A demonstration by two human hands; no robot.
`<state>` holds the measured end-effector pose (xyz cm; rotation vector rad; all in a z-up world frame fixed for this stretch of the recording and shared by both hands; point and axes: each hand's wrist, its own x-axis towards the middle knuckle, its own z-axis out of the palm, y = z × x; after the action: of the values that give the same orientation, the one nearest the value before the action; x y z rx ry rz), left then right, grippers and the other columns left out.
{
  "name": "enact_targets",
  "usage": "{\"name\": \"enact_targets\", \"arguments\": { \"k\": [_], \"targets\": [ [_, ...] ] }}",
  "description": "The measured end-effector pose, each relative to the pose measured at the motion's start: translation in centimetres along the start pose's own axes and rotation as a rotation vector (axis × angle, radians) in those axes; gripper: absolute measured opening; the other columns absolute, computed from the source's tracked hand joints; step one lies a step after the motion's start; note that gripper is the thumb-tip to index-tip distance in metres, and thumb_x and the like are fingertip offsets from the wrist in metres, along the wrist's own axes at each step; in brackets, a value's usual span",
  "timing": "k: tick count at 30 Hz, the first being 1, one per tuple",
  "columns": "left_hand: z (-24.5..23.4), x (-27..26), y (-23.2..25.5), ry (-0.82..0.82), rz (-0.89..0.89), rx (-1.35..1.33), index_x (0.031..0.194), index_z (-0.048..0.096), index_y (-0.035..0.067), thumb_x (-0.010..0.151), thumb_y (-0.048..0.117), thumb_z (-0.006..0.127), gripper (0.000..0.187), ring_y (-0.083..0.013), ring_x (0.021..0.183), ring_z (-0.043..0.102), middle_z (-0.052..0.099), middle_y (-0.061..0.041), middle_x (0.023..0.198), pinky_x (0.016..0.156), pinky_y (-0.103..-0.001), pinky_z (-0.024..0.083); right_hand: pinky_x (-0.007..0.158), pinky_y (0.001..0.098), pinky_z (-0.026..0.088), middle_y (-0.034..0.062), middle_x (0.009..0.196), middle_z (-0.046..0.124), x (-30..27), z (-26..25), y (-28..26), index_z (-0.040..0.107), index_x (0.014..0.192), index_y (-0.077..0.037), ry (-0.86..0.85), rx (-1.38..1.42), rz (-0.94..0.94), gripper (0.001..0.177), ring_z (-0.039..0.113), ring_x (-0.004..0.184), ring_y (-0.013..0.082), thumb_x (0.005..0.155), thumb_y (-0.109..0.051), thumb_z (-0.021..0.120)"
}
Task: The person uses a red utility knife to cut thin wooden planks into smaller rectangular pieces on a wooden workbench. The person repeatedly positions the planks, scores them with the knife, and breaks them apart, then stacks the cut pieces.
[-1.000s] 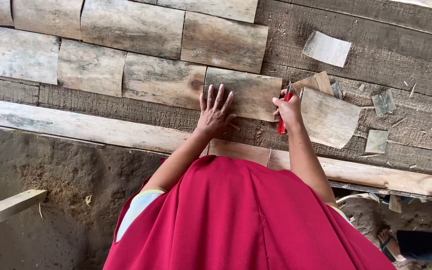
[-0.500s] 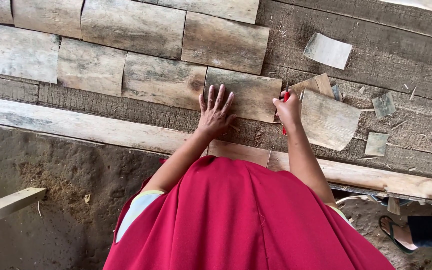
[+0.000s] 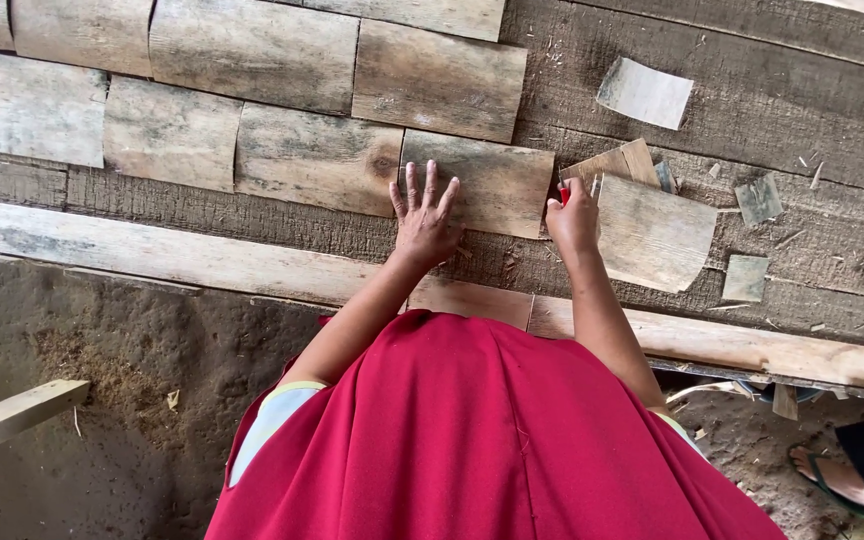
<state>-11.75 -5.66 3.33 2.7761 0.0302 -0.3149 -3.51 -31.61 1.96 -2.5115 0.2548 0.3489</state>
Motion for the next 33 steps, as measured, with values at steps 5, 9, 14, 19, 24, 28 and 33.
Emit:
{"name": "enact_targets", "arguments": {
  "k": [5,9,14,19,24,28,33],
  "targets": [
    [-0.2,-0.1,0.6,0.004,-0.025,-0.007,0.158,0.039,0.024,0.084,0.046,0.073,0.084,-0.0494,0.154,-0.011,0.003,-0.017,0.172,0.116,-0.074,-0.007,0.090,0.0581,0.055,0.0202,0.108,0.070,0.0,0.1,2.3,0.064,0.120,-0.015,-0.018,-0.079,0.043,0.026,0.069,0.106,0.0441,0.093,-0.018,0.064],
    [-1.4,-0.2,1.7,-0.018,-0.078,-0.006,0.157,0.040,0.022,0.084,0.040,0.072,0.081,-0.0489,0.154,-0.012,0.000,-0.016,0.172,0.117,-0.073,-0.008,0.092,0.0600,0.054,0.0242,0.116,0.066,0.6,-0.2,4.5,0.059,0.133,-0.009,0.003,-0.132,0.048,0.041,0.068,0.107,0.0454,0.093,-0.015,0.064],
    [-1.2,-0.1,3.2,-0.033,-0.138,0.030,0.157,0.040,0.021,0.083,0.033,0.072,0.082,-0.0498,0.153,-0.013,-0.002,-0.016,0.172,0.117,-0.073,-0.009,0.091,0.0532,0.052,0.0172,0.089,0.070,-1.4,-4.6,2.2,0.068,0.113,-0.009,0.063,0.076,-0.068,0.027,0.069,0.098,0.0416,0.088,-0.019,0.070],
    [-0.6,0.3,6.5,-0.032,-0.145,0.048,0.157,0.041,0.019,0.082,0.026,0.071,0.082,-0.0510,0.153,-0.010,0.000,-0.017,0.172,0.118,-0.073,-0.006,0.087,0.0535,0.053,0.0149,0.088,0.061,-0.9,-7.0,4.5,0.067,0.106,-0.005,0.127,-0.011,-0.154,0.024,0.068,0.093,0.0417,0.085,-0.015,0.074],
    [5.2,2.6,10.1,0.212,0.217,-0.065,0.144,0.053,0.015,0.085,0.016,0.065,0.060,-0.0391,0.137,0.047,0.048,-0.017,0.150,0.108,-0.056,0.044,0.089,0.0574,0.055,0.0142,0.108,0.060,-0.7,-8.1,8.6,0.062,0.113,-0.007,0.101,-0.159,-0.067,0.027,0.067,0.104,0.0437,0.090,-0.017,0.072],
    [12.4,4.8,13.6,0.181,0.271,-0.249,0.138,0.057,0.026,0.090,0.020,0.058,0.048,-0.0289,0.113,0.065,0.064,-0.004,0.126,0.088,-0.044,0.059,0.088,0.0589,0.056,0.0116,0.110,0.057,-1.4,-9.7,10.9,0.061,0.116,-0.010,0.110,-0.158,-0.003,0.028,0.068,0.103,0.0427,0.092,-0.017,0.071],
    [12.2,4.5,19.4,-0.090,0.002,-0.582,0.137,0.058,0.024,0.088,0.028,0.063,0.049,-0.0397,0.112,0.067,0.065,-0.013,0.121,0.092,-0.055,0.056,0.089,0.0618,0.056,0.0126,0.125,0.047,-1.6,-12.3,13.7,0.053,0.119,-0.011,0.242,-0.123,0.084,0.031,0.068,0.105,0.0465,0.094,-0.018,0.071]
  ]
}}
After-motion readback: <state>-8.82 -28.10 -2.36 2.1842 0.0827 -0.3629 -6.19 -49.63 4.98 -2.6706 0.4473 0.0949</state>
